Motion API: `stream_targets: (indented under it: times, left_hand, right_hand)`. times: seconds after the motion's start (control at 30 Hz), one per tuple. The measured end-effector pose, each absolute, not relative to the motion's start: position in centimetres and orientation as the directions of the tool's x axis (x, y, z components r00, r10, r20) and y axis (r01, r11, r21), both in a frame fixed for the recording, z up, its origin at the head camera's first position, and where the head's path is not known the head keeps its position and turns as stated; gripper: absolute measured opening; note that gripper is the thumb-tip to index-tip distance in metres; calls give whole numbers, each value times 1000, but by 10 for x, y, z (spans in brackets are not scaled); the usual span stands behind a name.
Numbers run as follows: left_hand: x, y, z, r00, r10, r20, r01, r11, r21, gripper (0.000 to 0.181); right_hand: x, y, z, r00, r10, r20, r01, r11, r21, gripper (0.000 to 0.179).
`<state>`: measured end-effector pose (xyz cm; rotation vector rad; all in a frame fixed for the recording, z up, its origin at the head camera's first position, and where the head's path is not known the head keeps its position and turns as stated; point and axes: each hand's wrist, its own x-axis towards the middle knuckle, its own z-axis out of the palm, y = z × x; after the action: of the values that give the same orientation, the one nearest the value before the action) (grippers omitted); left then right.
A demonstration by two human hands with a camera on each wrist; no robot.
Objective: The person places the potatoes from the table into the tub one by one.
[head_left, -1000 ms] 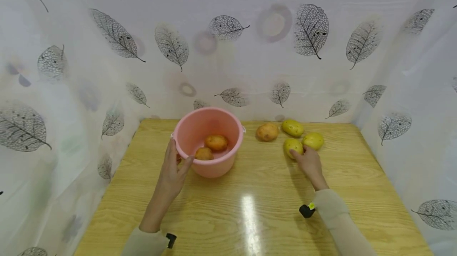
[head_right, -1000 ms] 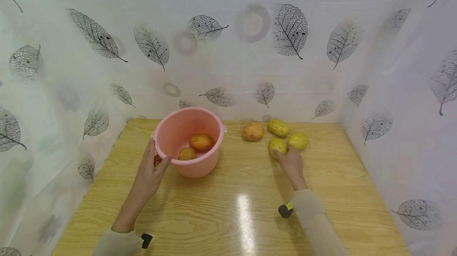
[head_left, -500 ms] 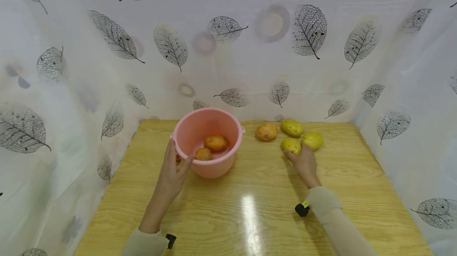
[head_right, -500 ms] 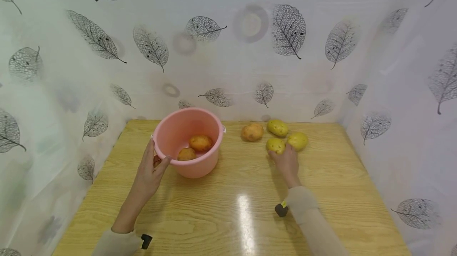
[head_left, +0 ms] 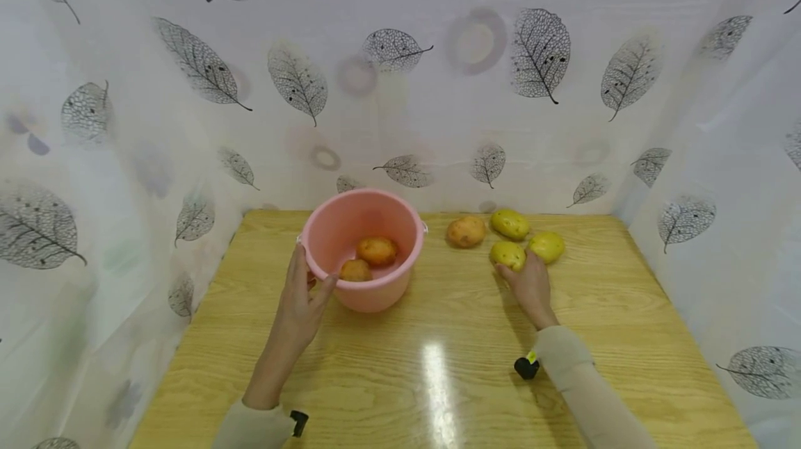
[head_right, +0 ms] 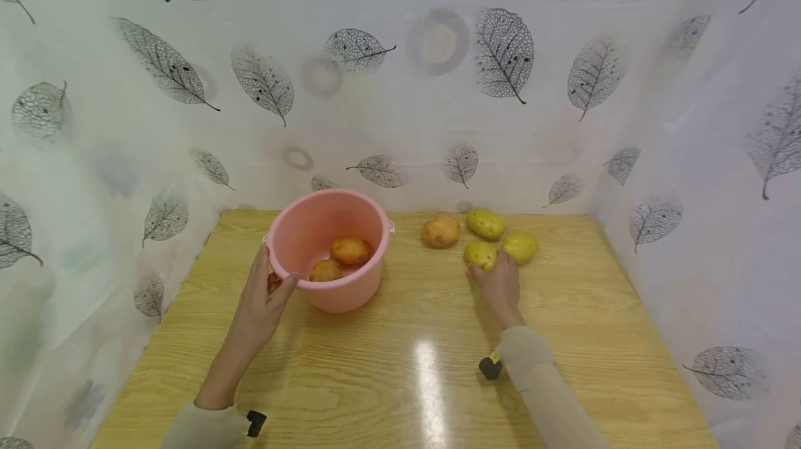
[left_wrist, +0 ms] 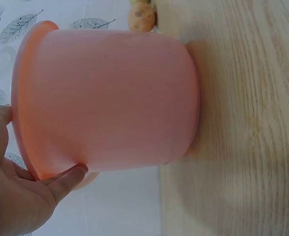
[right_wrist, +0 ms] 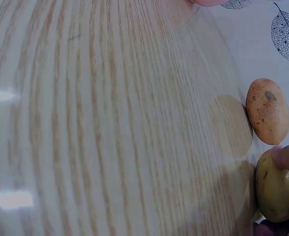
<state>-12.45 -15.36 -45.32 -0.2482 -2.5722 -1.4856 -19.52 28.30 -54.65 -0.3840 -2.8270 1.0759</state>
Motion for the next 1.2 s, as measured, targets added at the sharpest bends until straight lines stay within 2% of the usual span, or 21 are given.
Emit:
stream_targets:
  times: [0.67, 0.93, 1.2]
  left_hand:
    - [-126, -155, -455, -972, 70, 223, 228, 487, 843, 86]
    - [-126, -155, -455, -971, 75, 225, 233, 487, 842, 86]
    - [-127, -155, -456, -973, 69, 222, 228, 482, 846, 87]
  right_hand:
    - [-195, 284, -545, -965, 261, -4, 195, 712, -675, 82]
    - [-193, 286, -545, -964, 256, 67, 139, 705, -695, 70]
    - [-189, 283, -522, -963, 251, 98, 113, 705, -700, 59]
